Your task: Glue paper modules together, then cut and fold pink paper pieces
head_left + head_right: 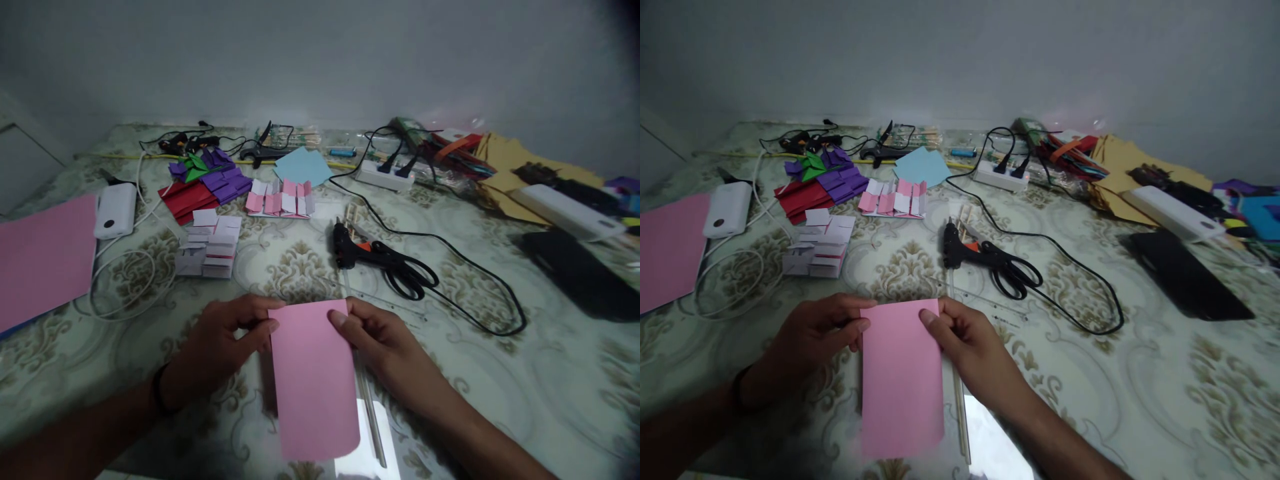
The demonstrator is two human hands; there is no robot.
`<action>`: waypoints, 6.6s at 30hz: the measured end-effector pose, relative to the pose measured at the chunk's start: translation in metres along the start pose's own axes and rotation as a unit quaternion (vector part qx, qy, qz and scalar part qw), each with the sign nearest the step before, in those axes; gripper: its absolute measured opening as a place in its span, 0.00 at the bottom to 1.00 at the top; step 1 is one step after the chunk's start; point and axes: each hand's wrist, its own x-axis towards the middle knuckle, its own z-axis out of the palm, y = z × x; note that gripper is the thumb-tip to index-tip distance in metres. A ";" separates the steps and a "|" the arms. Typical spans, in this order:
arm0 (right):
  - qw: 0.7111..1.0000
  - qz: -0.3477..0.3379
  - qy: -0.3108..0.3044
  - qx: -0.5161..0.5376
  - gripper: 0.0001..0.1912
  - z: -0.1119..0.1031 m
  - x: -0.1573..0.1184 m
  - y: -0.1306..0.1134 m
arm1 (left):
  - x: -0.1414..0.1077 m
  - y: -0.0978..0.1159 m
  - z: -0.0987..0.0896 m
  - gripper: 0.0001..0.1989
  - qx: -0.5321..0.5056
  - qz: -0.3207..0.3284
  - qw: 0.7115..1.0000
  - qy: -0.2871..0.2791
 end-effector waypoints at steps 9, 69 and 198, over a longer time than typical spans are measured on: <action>1.000 -0.010 0.011 -0.018 0.26 -0.003 -0.001 0.002 | 0.001 0.002 -0.001 0.10 -0.017 -0.012 1.000 -0.006; 0.996 -0.061 0.051 -0.046 0.21 -0.008 0.001 0.004 | 0.002 -0.003 -0.001 0.08 -0.038 -0.021 0.999 -0.027; 0.988 -0.003 0.053 -0.142 0.24 -0.011 0.001 0.006 | 0.012 -0.004 -0.004 0.15 -0.129 -0.191 0.957 -0.175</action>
